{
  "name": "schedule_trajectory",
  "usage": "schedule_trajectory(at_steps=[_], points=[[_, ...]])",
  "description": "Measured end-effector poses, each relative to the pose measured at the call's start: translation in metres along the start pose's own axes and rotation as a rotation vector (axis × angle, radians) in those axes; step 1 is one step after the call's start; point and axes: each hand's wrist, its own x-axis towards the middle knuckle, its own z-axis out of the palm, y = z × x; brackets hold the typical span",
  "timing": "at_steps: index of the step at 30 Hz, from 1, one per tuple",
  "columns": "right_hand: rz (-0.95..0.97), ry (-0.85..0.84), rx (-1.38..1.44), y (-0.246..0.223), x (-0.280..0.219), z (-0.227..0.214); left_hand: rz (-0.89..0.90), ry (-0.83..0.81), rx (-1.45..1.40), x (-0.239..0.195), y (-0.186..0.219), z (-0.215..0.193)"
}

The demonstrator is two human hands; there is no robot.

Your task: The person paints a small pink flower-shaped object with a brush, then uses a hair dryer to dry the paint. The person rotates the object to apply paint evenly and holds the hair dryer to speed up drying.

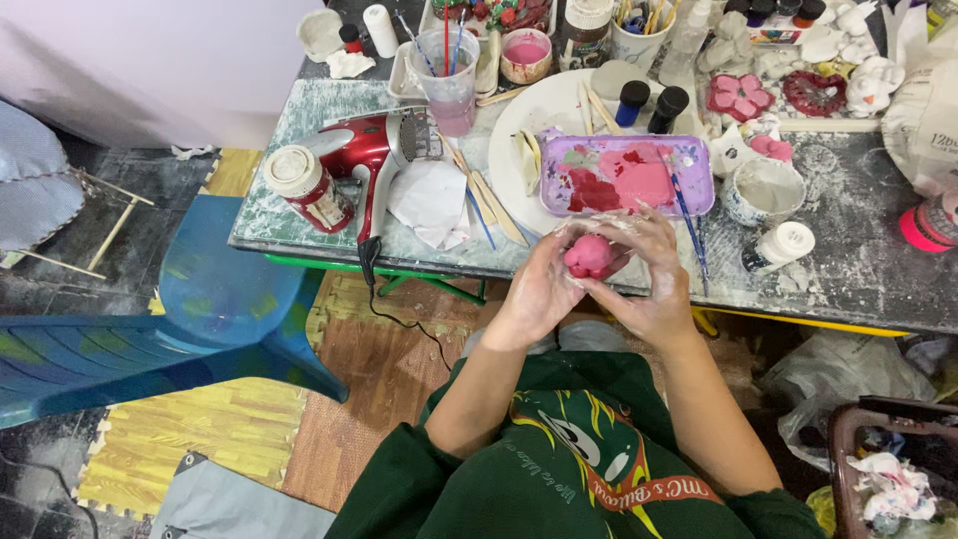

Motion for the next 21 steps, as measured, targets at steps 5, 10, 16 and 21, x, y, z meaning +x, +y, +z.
schedule_trajectory(at_steps=[5,10,16,21], points=[[-0.005,-0.017,-0.021,0.006,-0.003,0.002,0.117,0.022,0.208,-0.009,-0.002,-0.005],[-0.086,-0.019,-0.044,0.003,-0.002,0.005,0.09,0.049,0.271,-0.015,-0.004,-0.001],[-0.103,-0.046,-0.118,-0.014,0.01,0.002,0.103,0.03,0.143,-0.014,-0.009,-0.01],[-0.09,-0.056,-0.33,-0.023,0.013,0.0,0.06,0.052,0.076,-0.016,-0.008,-0.011]])
